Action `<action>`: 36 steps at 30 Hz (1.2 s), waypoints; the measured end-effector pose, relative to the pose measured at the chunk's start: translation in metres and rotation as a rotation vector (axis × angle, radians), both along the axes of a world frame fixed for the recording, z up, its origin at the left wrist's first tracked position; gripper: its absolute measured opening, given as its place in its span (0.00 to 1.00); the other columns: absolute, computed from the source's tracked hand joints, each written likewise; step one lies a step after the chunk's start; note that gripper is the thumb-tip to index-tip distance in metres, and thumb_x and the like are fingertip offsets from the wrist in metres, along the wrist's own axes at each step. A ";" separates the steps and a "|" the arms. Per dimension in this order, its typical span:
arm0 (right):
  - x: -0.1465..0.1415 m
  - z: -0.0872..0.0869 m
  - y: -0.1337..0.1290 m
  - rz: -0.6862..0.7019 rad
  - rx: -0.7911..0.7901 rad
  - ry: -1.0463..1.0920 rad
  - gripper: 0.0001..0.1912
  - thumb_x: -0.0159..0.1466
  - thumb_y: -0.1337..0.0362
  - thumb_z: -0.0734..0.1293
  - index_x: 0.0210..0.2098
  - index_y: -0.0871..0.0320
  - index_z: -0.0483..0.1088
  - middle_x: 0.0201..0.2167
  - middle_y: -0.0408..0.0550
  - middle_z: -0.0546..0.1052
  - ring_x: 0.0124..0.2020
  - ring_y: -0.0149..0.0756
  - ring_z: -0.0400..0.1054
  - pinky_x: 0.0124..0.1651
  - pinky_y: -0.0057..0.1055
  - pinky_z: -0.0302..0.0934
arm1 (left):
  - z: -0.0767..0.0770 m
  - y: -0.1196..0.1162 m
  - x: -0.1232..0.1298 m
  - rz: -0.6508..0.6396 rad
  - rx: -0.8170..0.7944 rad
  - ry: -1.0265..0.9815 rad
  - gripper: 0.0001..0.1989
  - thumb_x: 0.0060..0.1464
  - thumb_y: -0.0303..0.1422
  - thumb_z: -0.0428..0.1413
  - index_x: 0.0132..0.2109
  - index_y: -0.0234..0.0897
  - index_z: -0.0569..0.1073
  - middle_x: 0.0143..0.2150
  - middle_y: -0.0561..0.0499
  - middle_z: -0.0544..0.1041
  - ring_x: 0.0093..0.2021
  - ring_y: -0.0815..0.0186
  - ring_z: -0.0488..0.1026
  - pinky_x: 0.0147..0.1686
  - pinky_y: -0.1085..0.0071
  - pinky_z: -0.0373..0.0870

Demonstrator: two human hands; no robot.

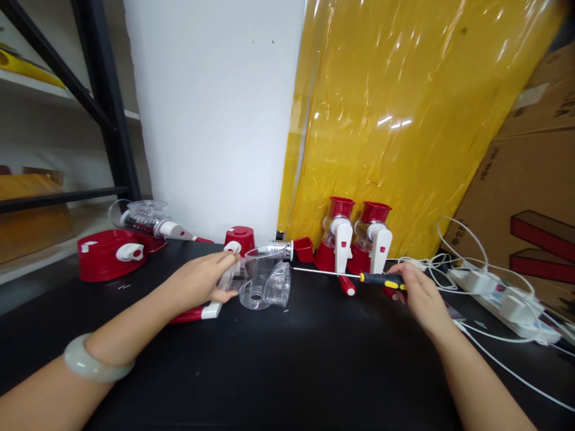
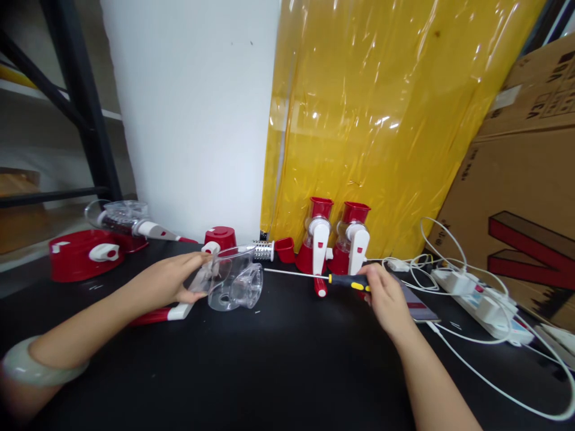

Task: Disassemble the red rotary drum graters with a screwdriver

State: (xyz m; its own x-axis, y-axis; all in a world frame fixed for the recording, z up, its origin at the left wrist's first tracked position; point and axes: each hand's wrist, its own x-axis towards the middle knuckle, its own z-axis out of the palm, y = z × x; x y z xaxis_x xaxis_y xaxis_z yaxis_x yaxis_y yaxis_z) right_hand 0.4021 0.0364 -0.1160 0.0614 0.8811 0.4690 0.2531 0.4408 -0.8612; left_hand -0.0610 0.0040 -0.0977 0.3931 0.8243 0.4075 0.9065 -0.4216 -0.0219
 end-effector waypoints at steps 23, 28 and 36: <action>-0.006 0.009 -0.009 0.291 0.090 0.364 0.18 0.54 0.53 0.74 0.42 0.49 0.70 0.39 0.44 0.73 0.38 0.38 0.69 0.37 0.33 0.67 | 0.001 -0.003 0.001 0.000 -0.005 -0.002 0.23 0.49 0.42 0.61 0.50 0.38 0.69 0.52 0.40 0.76 0.50 0.49 0.75 0.46 0.60 0.71; -0.003 0.003 -0.001 0.091 -0.012 0.151 0.27 0.65 0.38 0.57 0.35 0.54 0.70 0.16 0.42 0.66 0.18 0.33 0.60 0.21 0.30 0.56 | 0.001 -0.002 0.000 -0.002 0.010 -0.021 0.24 0.48 0.41 0.61 0.51 0.38 0.69 0.53 0.41 0.76 0.50 0.49 0.76 0.46 0.59 0.71; -0.005 0.006 -0.008 0.207 0.060 0.326 0.20 0.52 0.55 0.77 0.42 0.48 0.69 0.39 0.42 0.72 0.37 0.34 0.68 0.37 0.29 0.66 | 0.002 -0.001 0.001 0.010 0.011 0.012 0.24 0.50 0.41 0.60 0.51 0.37 0.67 0.52 0.40 0.76 0.49 0.50 0.75 0.46 0.59 0.71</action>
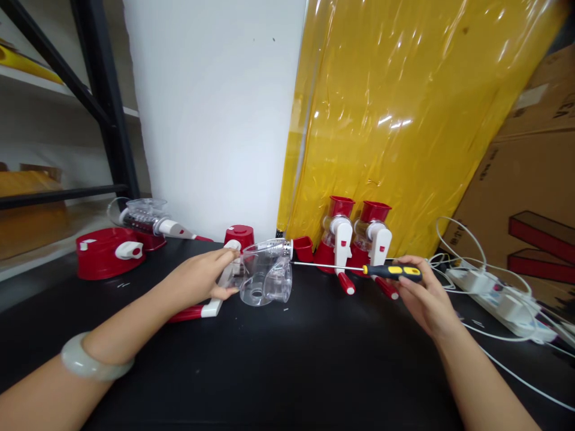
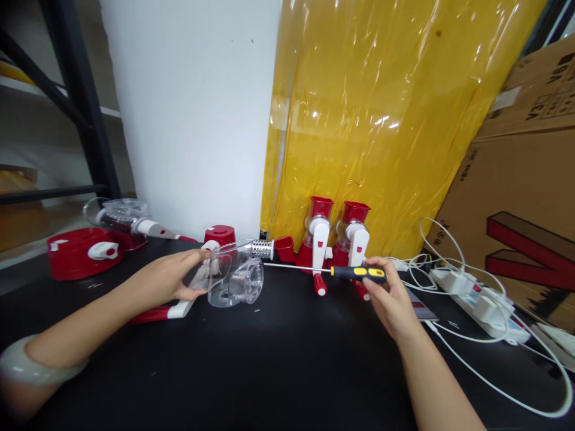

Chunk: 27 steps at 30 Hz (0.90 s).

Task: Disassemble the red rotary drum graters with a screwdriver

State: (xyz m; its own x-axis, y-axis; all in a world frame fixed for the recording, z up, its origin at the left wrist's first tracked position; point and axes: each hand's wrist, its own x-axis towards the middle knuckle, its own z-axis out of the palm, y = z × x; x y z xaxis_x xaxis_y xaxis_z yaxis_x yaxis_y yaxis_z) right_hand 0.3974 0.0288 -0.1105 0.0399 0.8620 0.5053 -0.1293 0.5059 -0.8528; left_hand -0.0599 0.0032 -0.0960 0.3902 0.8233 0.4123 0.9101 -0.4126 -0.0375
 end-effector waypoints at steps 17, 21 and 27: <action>-0.001 0.005 -0.002 0.074 0.050 0.024 0.17 0.57 0.49 0.70 0.41 0.49 0.70 0.39 0.46 0.71 0.35 0.39 0.69 0.33 0.35 0.66 | -0.001 -0.001 -0.001 -0.010 0.008 -0.018 0.24 0.48 0.43 0.61 0.51 0.37 0.70 0.52 0.40 0.76 0.49 0.50 0.76 0.45 0.60 0.71; 0.004 -0.003 0.005 -0.033 -0.019 -0.146 0.26 0.65 0.38 0.56 0.36 0.53 0.71 0.22 0.44 0.68 0.22 0.35 0.62 0.25 0.33 0.59 | -0.002 -0.001 -0.001 -0.006 0.018 0.004 0.24 0.48 0.42 0.61 0.51 0.37 0.69 0.52 0.40 0.76 0.49 0.50 0.76 0.45 0.59 0.71; 0.003 -0.002 0.004 -0.057 0.031 -0.007 0.16 0.55 0.55 0.75 0.40 0.49 0.70 0.37 0.43 0.71 0.36 0.34 0.67 0.36 0.29 0.65 | 0.000 -0.001 0.000 -0.002 0.003 -0.024 0.24 0.48 0.42 0.61 0.51 0.38 0.69 0.52 0.41 0.76 0.48 0.50 0.76 0.45 0.60 0.71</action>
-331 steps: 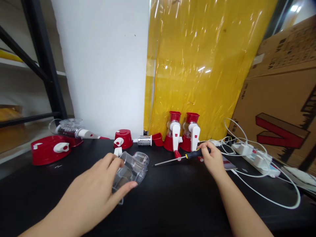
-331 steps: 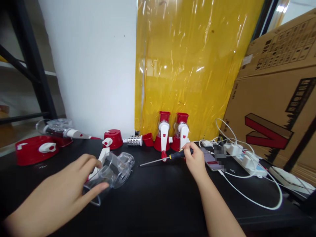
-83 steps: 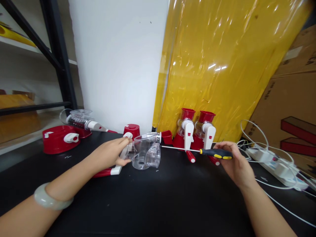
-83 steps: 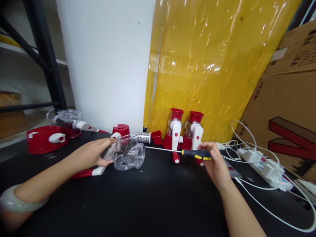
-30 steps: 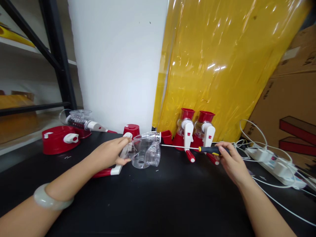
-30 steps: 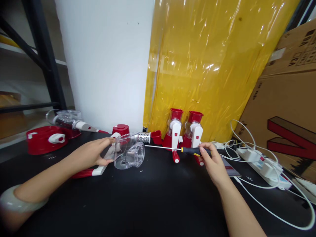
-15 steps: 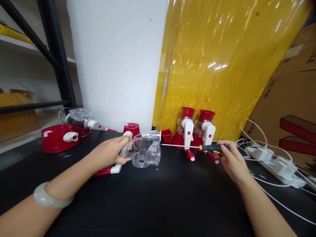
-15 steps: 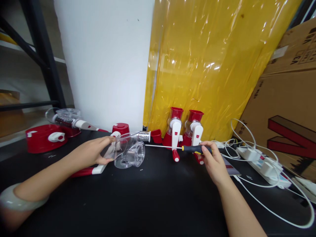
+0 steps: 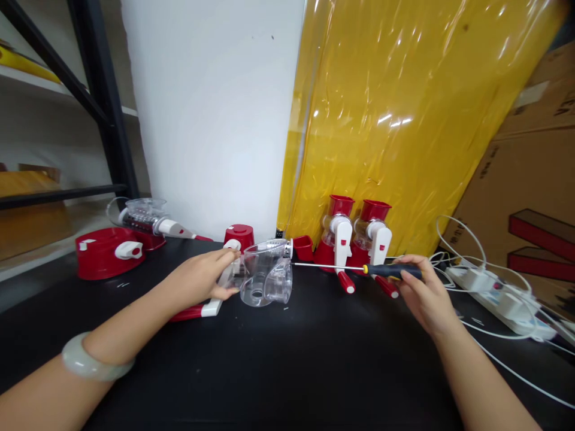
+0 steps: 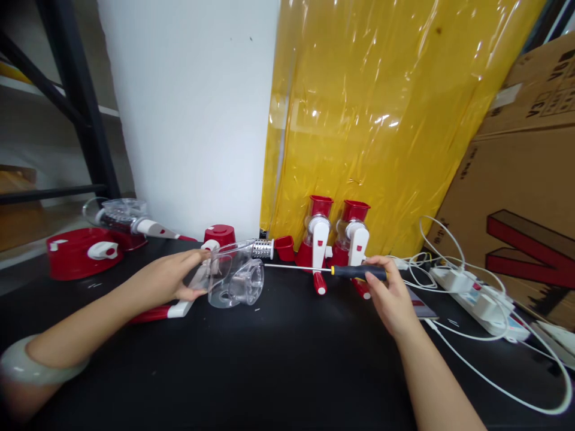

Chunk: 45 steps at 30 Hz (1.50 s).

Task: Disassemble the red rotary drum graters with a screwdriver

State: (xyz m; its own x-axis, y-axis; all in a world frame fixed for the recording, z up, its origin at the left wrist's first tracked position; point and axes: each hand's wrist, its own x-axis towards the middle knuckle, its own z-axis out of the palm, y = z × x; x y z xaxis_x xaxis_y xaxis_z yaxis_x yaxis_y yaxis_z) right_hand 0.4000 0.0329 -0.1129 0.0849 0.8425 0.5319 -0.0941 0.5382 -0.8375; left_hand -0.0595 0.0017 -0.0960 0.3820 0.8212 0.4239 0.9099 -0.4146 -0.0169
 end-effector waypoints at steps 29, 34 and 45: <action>-0.001 0.000 -0.002 -0.015 0.002 -0.091 0.24 0.52 0.57 0.77 0.45 0.46 0.67 0.40 0.42 0.74 0.36 0.35 0.71 0.38 0.32 0.68 | 0.002 -0.001 0.002 -0.005 -0.008 0.033 0.23 0.49 0.42 0.61 0.50 0.37 0.68 0.52 0.39 0.76 0.50 0.49 0.76 0.46 0.59 0.71; -0.005 0.004 -0.003 0.088 -0.011 -0.022 0.23 0.63 0.42 0.62 0.48 0.50 0.70 0.41 0.50 0.76 0.38 0.43 0.73 0.37 0.39 0.68 | 0.002 -0.003 0.002 0.002 -0.020 0.036 0.23 0.49 0.40 0.61 0.50 0.38 0.68 0.52 0.40 0.76 0.50 0.50 0.76 0.46 0.59 0.71; -0.002 0.000 0.000 -0.135 -0.018 -0.070 0.15 0.58 0.50 0.71 0.38 0.49 0.67 0.31 0.41 0.68 0.22 0.29 0.60 0.21 0.27 0.58 | 0.004 -0.004 0.004 0.007 -0.028 -0.006 0.23 0.47 0.40 0.61 0.49 0.39 0.70 0.52 0.41 0.76 0.49 0.49 0.76 0.45 0.60 0.71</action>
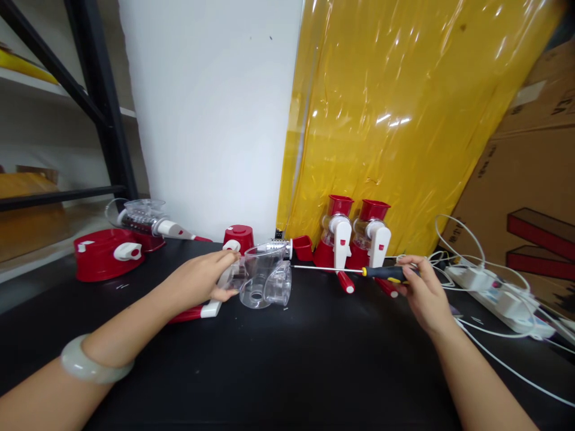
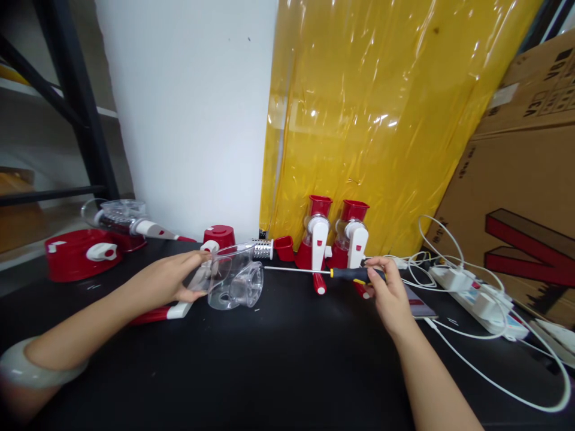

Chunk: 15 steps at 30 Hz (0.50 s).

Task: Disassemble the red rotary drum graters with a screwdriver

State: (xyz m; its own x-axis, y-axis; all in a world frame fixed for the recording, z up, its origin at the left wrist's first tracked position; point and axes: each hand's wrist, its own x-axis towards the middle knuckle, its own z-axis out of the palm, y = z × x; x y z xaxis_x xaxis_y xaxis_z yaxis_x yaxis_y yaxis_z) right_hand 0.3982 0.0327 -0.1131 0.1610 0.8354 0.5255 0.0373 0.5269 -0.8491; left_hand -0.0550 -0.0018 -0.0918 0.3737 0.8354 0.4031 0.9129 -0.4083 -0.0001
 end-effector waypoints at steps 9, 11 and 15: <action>-0.001 0.004 -0.004 0.169 -0.041 -0.100 0.30 0.63 0.34 0.55 0.40 0.53 0.70 0.23 0.45 0.69 0.21 0.35 0.62 0.22 0.31 0.57 | -0.006 0.006 -0.008 -0.025 0.041 -0.007 0.25 0.48 0.43 0.60 0.52 0.39 0.69 0.53 0.40 0.76 0.50 0.49 0.75 0.46 0.58 0.71; 0.001 -0.001 0.000 0.046 -0.079 -0.222 0.27 0.64 0.37 0.58 0.39 0.53 0.70 0.20 0.42 0.66 0.19 0.32 0.59 0.21 0.29 0.55 | -0.006 0.007 -0.009 -0.035 0.049 -0.020 0.24 0.48 0.43 0.60 0.52 0.39 0.69 0.53 0.40 0.76 0.50 0.49 0.75 0.46 0.59 0.71; 0.002 -0.005 0.004 -0.002 -0.041 -0.193 0.17 0.61 0.48 0.69 0.43 0.51 0.69 0.34 0.43 0.70 0.25 0.30 0.61 0.26 0.28 0.60 | -0.005 0.007 -0.009 -0.015 0.033 -0.031 0.25 0.47 0.42 0.60 0.52 0.39 0.69 0.53 0.40 0.76 0.50 0.50 0.75 0.46 0.59 0.71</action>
State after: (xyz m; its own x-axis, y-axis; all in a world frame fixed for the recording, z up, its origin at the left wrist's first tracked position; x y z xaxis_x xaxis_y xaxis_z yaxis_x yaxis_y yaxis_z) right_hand 0.4004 0.0364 -0.1182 0.0625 0.8563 0.5126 0.2025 0.4921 -0.8467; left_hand -0.0644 0.0049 -0.0965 0.3730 0.8157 0.4422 0.9063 -0.4223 0.0145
